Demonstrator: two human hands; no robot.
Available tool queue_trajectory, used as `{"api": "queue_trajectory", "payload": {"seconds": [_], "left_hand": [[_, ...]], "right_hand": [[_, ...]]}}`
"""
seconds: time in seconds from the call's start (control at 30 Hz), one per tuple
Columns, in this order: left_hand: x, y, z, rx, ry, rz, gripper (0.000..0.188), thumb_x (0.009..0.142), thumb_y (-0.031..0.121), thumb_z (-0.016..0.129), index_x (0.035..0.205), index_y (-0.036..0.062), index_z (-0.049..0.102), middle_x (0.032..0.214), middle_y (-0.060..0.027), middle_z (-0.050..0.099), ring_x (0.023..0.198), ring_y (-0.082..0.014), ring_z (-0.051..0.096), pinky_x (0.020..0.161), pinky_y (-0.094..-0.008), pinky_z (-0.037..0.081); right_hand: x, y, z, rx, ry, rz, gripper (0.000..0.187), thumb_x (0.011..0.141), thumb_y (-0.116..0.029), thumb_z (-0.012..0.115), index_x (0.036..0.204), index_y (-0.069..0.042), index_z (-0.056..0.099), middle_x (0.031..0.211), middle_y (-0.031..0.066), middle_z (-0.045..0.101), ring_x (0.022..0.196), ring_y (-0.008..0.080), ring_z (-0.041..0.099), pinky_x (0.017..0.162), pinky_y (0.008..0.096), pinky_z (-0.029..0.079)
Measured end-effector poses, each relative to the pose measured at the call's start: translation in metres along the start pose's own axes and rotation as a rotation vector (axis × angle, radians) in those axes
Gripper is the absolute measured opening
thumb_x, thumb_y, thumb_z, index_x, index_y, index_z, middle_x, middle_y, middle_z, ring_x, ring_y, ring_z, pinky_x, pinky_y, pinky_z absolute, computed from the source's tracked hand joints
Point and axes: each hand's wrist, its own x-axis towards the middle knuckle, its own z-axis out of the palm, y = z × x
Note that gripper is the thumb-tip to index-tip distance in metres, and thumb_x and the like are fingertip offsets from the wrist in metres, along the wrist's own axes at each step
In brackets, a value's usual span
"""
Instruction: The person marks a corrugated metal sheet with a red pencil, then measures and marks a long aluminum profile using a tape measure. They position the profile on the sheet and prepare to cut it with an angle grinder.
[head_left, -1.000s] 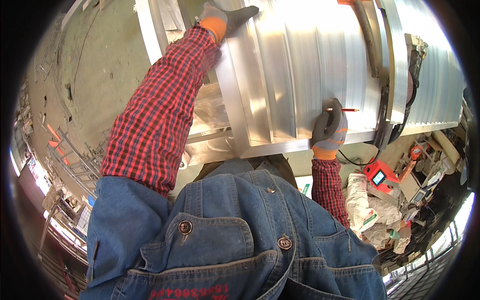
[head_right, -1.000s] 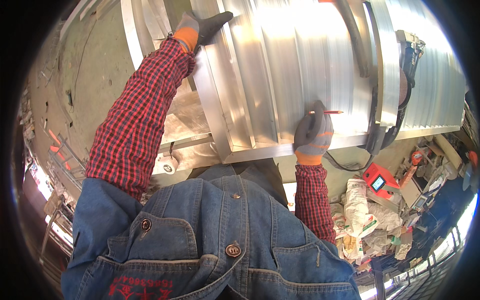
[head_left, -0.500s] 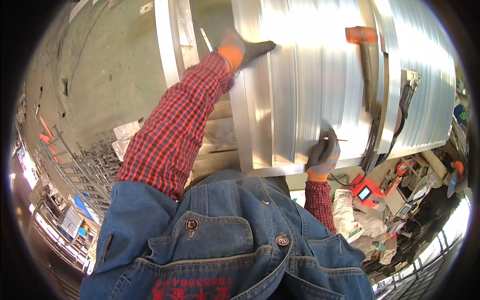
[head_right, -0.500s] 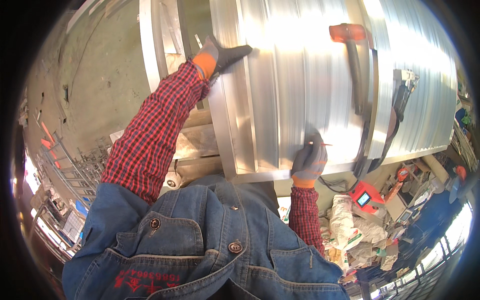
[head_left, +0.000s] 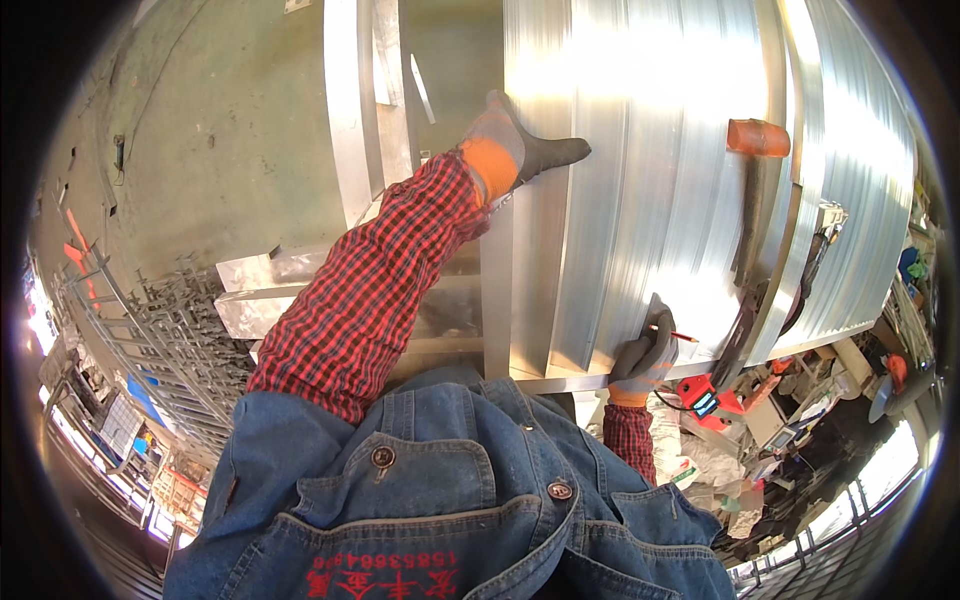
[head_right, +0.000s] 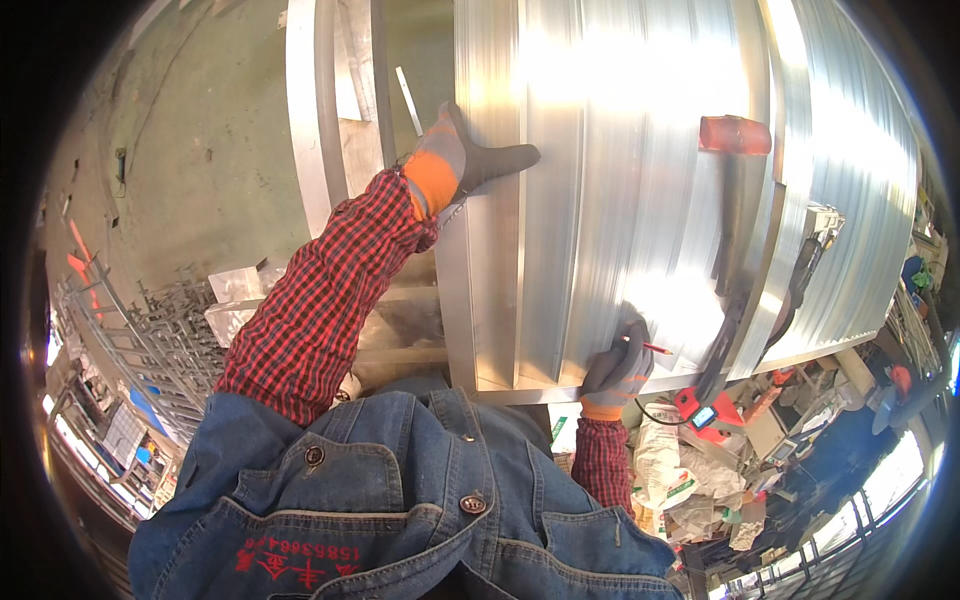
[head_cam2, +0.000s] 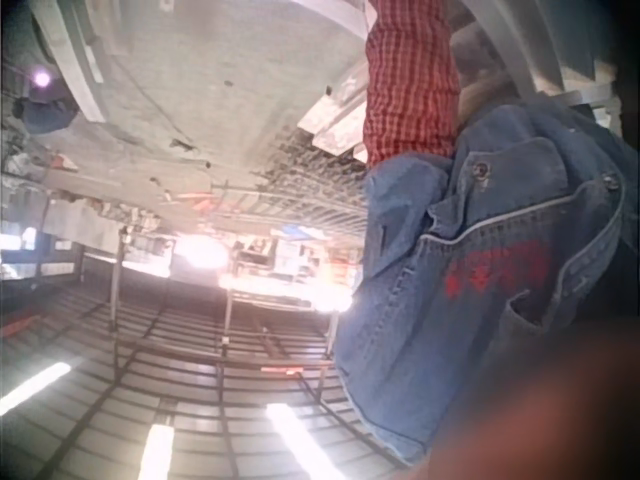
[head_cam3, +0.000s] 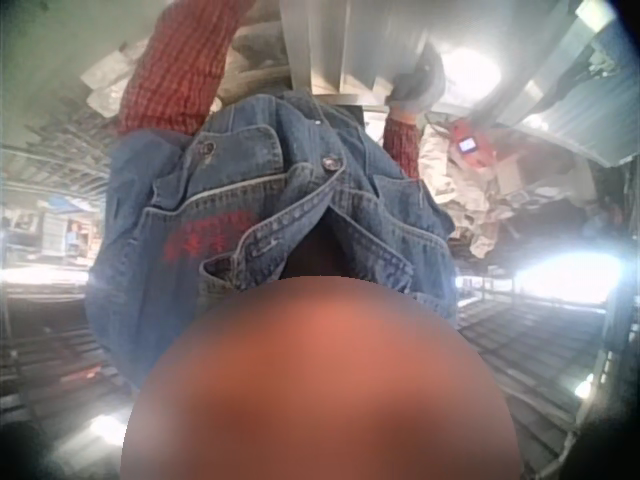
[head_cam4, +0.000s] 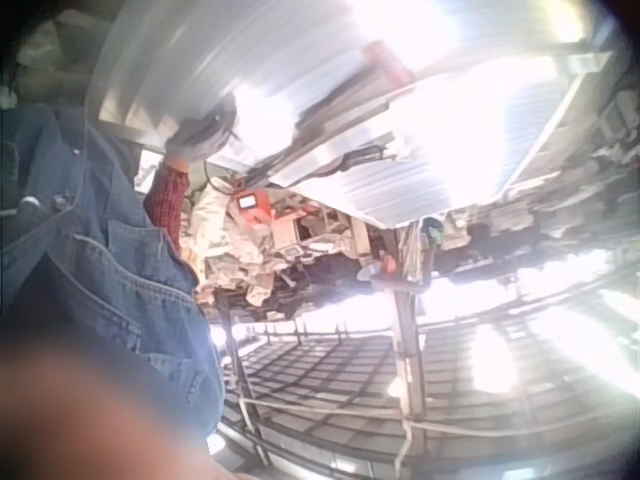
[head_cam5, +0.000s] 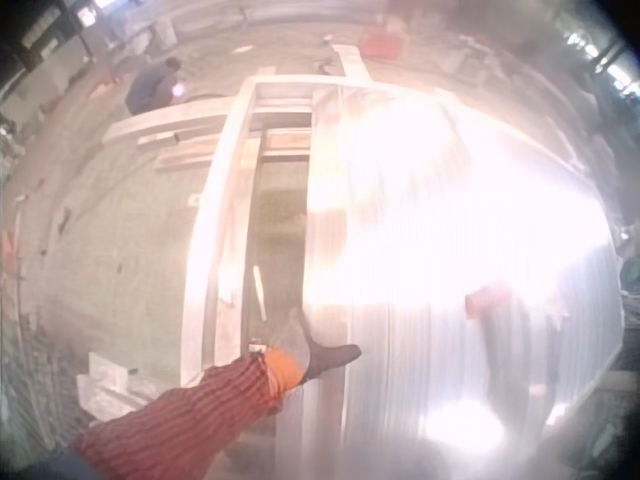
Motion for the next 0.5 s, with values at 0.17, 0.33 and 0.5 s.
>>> {"api": "queue_trajectory", "payload": {"seconds": [0.17,0.33,0.5], "left_hand": [[0.003,-0.003,0.002,-0.014,0.019,-0.028,0.142,0.073,0.063,0.104,0.16,-0.0179,0.028,0.143,-0.0352,0.069,0.133,-0.0405,0.071,0.113,-0.0423,0.059],[0.013,-0.013,0.003,-0.119,-0.047,0.01,0.133,0.074,0.06,0.104,0.157,-0.0181,0.035,0.144,-0.0364,0.069,0.134,-0.0416,0.071,0.115,-0.044,0.058],[0.007,-0.015,0.011,-0.018,0.125,0.124,0.13,0.076,0.058,0.103,0.159,-0.0171,0.037,0.154,-0.0375,0.062,0.142,-0.0432,0.067,0.122,-0.0458,0.055]], "right_hand": [[-0.001,-0.001,0.0,-0.045,0.009,-0.005,0.044,0.096,0.001,0.056,0.139,0.01,0.062,0.123,0.0316,0.075,0.095,0.0512,0.07,0.085,0.0582,0.056],[-0.002,0.0,0.0,0.053,-0.013,0.08,0.039,0.095,0.001,0.057,0.132,0.007,0.068,0.123,0.0277,0.076,0.095,0.0491,0.07,0.087,0.0573,0.055],[-0.001,-0.002,-0.002,0.021,-0.059,0.124,0.04,0.092,0.004,0.061,0.13,0.005,0.069,0.124,0.0242,0.077,0.1,0.0469,0.071,0.093,0.0561,0.055]]}}
